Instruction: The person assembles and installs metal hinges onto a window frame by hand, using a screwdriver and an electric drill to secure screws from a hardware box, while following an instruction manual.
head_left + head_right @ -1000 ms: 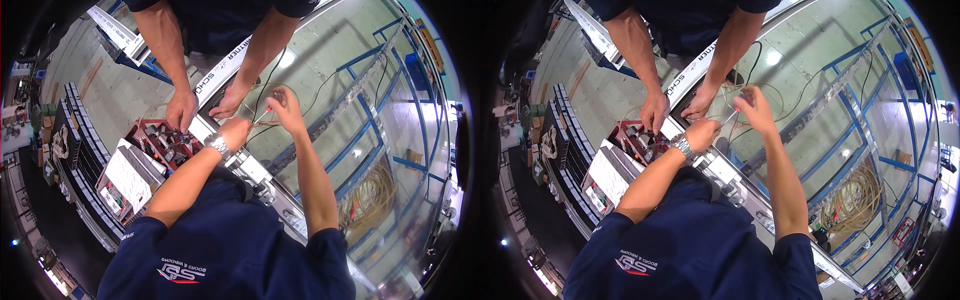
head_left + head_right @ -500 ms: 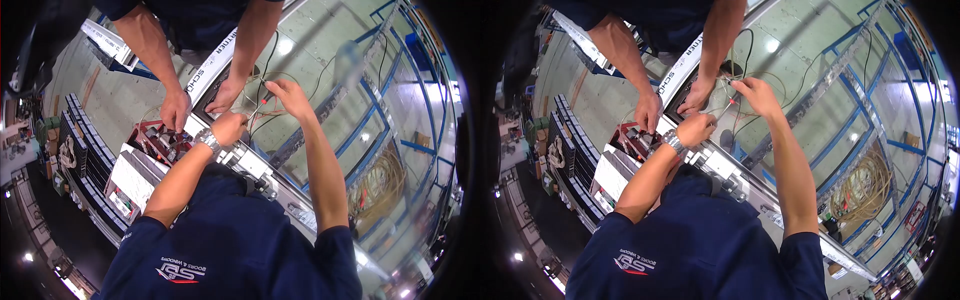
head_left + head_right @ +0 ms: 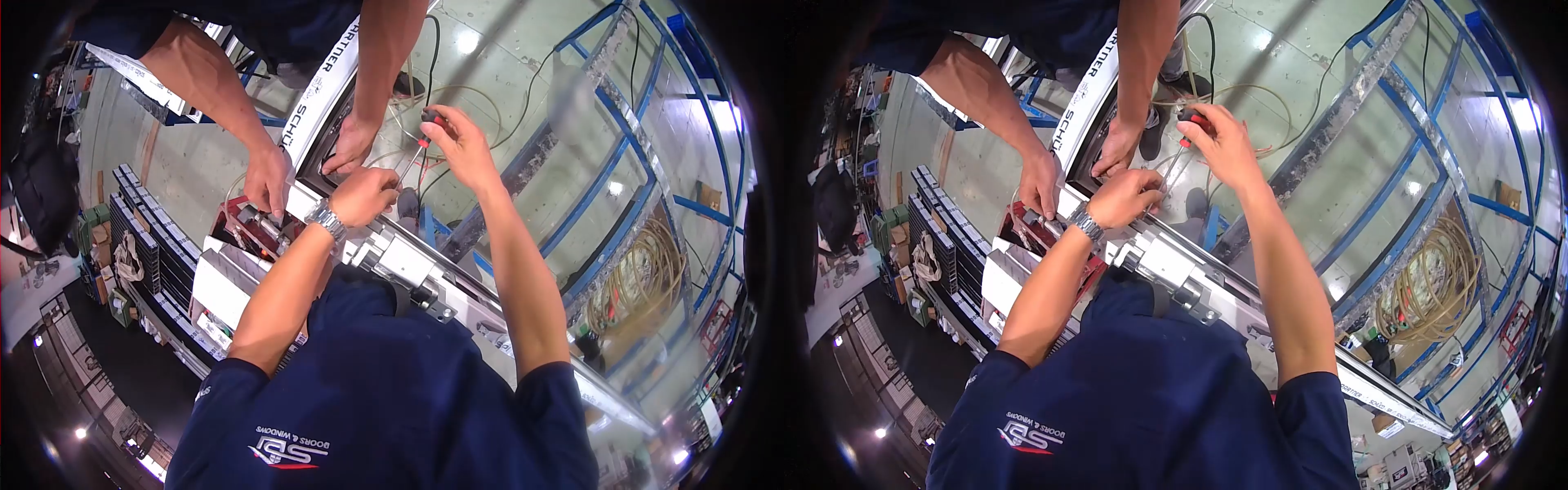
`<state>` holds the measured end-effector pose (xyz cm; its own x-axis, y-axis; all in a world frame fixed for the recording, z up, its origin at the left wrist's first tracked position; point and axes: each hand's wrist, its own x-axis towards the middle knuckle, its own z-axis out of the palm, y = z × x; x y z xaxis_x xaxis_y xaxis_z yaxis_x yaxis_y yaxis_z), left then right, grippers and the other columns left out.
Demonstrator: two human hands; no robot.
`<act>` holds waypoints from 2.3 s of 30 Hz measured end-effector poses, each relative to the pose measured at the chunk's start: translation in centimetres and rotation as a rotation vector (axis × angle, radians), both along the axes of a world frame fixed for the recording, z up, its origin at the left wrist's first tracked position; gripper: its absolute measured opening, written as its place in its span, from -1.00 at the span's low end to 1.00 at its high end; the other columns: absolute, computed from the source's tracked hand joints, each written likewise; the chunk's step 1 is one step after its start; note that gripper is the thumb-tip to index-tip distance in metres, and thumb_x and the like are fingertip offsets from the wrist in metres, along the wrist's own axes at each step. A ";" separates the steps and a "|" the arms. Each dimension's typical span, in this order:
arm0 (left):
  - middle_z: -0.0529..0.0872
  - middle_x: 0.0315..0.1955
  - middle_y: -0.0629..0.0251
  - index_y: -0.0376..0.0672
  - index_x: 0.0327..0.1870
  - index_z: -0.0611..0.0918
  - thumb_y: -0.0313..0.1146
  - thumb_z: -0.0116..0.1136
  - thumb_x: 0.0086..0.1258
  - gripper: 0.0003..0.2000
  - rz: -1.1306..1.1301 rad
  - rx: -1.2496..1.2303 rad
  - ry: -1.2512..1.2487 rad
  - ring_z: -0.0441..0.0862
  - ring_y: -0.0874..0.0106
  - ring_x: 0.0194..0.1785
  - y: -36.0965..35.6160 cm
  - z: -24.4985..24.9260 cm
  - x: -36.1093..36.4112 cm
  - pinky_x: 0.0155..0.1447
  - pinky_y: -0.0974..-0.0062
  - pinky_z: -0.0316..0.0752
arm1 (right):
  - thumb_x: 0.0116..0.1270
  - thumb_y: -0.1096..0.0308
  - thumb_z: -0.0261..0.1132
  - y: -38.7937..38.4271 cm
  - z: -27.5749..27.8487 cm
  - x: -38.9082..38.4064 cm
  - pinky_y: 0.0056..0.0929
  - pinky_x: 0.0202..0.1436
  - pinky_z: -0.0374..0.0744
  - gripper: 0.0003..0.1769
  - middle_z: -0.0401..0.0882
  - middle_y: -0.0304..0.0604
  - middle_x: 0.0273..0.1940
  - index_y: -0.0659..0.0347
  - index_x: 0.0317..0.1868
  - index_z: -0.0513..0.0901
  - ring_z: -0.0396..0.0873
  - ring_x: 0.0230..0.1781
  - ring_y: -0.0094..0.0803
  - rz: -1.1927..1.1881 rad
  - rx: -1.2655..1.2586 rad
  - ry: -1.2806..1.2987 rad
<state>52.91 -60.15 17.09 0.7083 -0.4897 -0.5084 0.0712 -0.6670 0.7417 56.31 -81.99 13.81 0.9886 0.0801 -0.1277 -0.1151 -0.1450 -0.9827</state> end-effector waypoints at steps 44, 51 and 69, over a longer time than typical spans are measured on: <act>0.73 -0.31 -0.10 -0.28 -0.12 0.63 -0.47 0.03 0.39 -0.84 0.094 0.167 -0.423 0.69 -0.11 -0.16 -1.8 0.4 -2.7 -0.07 -0.03 0.55 | 0.65 0.04 0.07 1.3 1.9 -2.1 -0.36 0.09 0.62 -0.43 0.54 -0.10 0.24 0.26 0.45 0.39 0.64 -0.09 -0.43 -0.153 0.237 0.076; 0.72 -0.38 0.03 -0.17 -0.08 0.62 -0.27 0.08 0.51 -0.82 0.304 -0.014 -0.530 0.67 -0.05 -0.28 -0.1 6.1 -6.4 -0.21 0.05 0.53 | 0.62 -0.23 -0.11 -0.7 3.9 -3.8 -0.18 0.17 0.56 -0.20 0.57 0.04 0.13 0.42 0.40 0.37 0.64 0.02 -0.16 -0.073 0.634 0.103; 0.78 -0.34 0.06 -0.27 -0.09 0.72 -0.42 0.24 0.44 -0.85 0.574 -0.144 -0.499 0.74 0.13 -0.33 9.8 5.5 -18.8 -0.22 0.35 0.60 | 0.47 0.41 0.02 16.6 0.0 -2.3 -0.12 0.23 0.56 -0.51 0.61 0.13 0.19 0.16 0.39 0.47 0.60 0.19 0.05 0.881 -0.663 -0.380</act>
<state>34.13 -50.35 22.56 0.9997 -0.0138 -0.0211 0.0108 -0.5210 0.8535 53.97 -65.42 13.84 0.6077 0.7865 -0.1098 0.5665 -0.5262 -0.6342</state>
